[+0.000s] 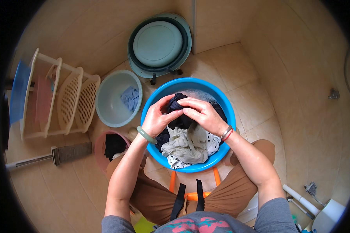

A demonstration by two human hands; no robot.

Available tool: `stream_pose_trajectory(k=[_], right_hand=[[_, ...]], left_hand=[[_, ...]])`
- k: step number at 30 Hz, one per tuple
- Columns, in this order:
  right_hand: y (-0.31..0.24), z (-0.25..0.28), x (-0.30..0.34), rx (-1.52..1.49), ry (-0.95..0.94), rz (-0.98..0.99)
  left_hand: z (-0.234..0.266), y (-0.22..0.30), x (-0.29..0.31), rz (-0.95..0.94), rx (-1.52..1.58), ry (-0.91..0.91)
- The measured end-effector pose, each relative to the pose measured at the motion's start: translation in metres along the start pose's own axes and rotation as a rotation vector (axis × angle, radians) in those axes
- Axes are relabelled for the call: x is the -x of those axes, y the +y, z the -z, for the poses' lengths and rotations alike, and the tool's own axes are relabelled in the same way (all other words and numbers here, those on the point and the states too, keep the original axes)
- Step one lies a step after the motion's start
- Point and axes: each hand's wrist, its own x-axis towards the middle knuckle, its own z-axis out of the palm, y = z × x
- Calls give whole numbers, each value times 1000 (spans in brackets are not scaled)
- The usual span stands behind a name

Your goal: The person sits on a small stool and hand-washes clothes in a blue basin filled with water. They repeatedly submerge, scrub, and wring out various garments, including dark and light-colored items, before placing them into a pink basin.

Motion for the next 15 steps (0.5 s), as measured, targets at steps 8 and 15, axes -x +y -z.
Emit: stream_pose_trajectory(k=[8, 15], right_hand=[[-2, -9, 1, -275, 175, -125], [55, -1, 25, -594, 278, -790]], left_hand=[[-7, 6, 6, -67, -158, 311], [-26, 22, 24, -108, 225, -41]])
